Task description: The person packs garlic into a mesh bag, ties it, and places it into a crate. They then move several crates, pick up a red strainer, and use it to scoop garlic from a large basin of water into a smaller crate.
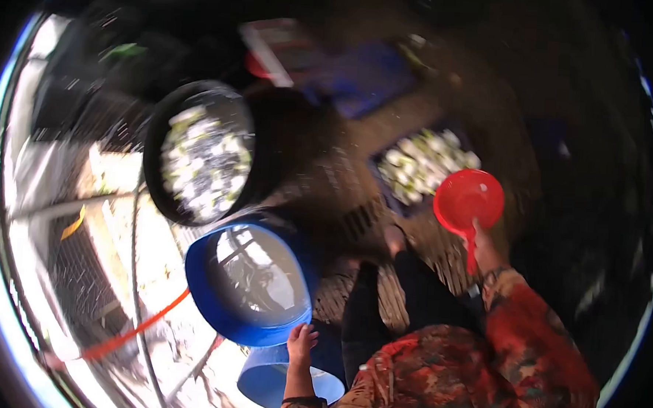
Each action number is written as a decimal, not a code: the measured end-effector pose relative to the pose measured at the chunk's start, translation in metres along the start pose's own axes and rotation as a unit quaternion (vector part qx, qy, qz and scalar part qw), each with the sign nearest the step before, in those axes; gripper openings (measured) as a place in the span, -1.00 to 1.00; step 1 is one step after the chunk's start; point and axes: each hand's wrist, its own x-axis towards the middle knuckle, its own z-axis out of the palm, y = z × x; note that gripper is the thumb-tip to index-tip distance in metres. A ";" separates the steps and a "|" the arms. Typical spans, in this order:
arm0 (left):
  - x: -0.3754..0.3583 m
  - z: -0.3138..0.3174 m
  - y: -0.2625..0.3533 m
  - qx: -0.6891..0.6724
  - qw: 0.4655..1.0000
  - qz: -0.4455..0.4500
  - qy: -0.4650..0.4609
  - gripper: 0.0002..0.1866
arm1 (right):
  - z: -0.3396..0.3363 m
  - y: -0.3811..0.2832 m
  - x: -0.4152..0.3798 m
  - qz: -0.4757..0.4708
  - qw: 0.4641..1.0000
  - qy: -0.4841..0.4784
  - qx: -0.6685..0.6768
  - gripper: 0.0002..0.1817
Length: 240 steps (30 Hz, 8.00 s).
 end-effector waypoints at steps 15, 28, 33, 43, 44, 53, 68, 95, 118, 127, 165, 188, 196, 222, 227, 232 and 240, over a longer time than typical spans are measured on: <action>0.122 -0.102 0.200 -0.225 0.955 0.160 0.109 -0.70 | 0.559 -0.018 0.003 -0.147 0.822 -0.267 -0.480 -0.62; 0.440 -0.156 0.403 -0.019 0.878 0.095 0.469 -0.35 | 0.895 0.086 0.235 -0.306 0.722 0.025 -0.620 -0.29; 0.461 -0.158 0.406 -0.018 0.870 0.004 0.493 -0.34 | 0.985 0.133 0.276 -0.350 0.632 -0.114 -0.682 -0.47; 0.468 -0.161 0.397 0.054 0.846 0.103 0.520 -0.32 | 0.998 0.257 0.287 0.028 0.677 -0.386 -0.626 -0.82; 0.468 -0.162 0.395 0.050 0.844 0.114 0.522 -0.31 | 0.986 0.269 0.295 0.074 0.688 -0.372 -0.618 -0.82; 0.468 -0.163 0.382 0.044 0.840 0.173 0.513 -0.24 | 0.892 0.281 0.269 0.204 0.704 -0.445 -0.515 -0.64; 0.388 -0.164 0.427 -0.133 0.841 0.310 0.423 -0.46 | 0.797 0.135 0.152 0.071 0.754 -0.411 -0.508 -0.75; 0.069 0.373 0.300 0.308 0.757 0.552 -0.168 -0.56 | 0.136 -0.051 0.022 0.057 0.967 -0.130 -0.213 -0.73; 0.099 0.141 0.087 0.336 0.932 0.132 0.028 -0.67 | 0.001 -0.105 0.138 -0.100 0.929 0.272 -0.229 -0.31; 0.084 0.063 0.116 0.116 0.982 0.121 0.082 -0.63 | 0.218 -0.103 0.084 -0.168 0.894 -0.162 -0.382 -0.66; 0.480 -0.134 0.398 -0.007 0.847 0.109 0.521 -0.41 | 0.974 0.263 0.329 0.086 0.734 -0.366 -0.566 -0.82; 0.479 -0.138 0.360 -0.115 0.866 0.236 0.426 -0.42 | 0.859 0.159 0.185 0.072 0.804 -0.429 -0.405 -0.77; 0.206 0.017 0.267 -0.219 0.942 0.215 0.137 -0.58 | 0.619 0.043 0.072 -0.007 0.878 -0.368 -0.305 -0.75; 0.045 0.376 0.224 0.477 0.558 0.679 -0.002 -0.90 | 0.175 -0.059 0.009 -0.043 0.953 -0.231 -0.193 -0.82; 0.016 0.375 0.196 0.290 0.780 0.553 -0.048 -0.98 | 0.127 -0.078 0.021 -0.025 0.947 -0.236 -0.216 -0.79; -0.012 0.360 0.170 0.236 0.839 0.490 -0.008 -0.97 | 0.115 -0.113 0.057 -0.069 0.925 -0.194 -0.320 -0.74; 0.001 0.314 0.113 0.275 0.892 0.358 0.018 -0.91 | -0.035 -0.153 0.187 -0.150 0.925 0.180 -0.299 -0.54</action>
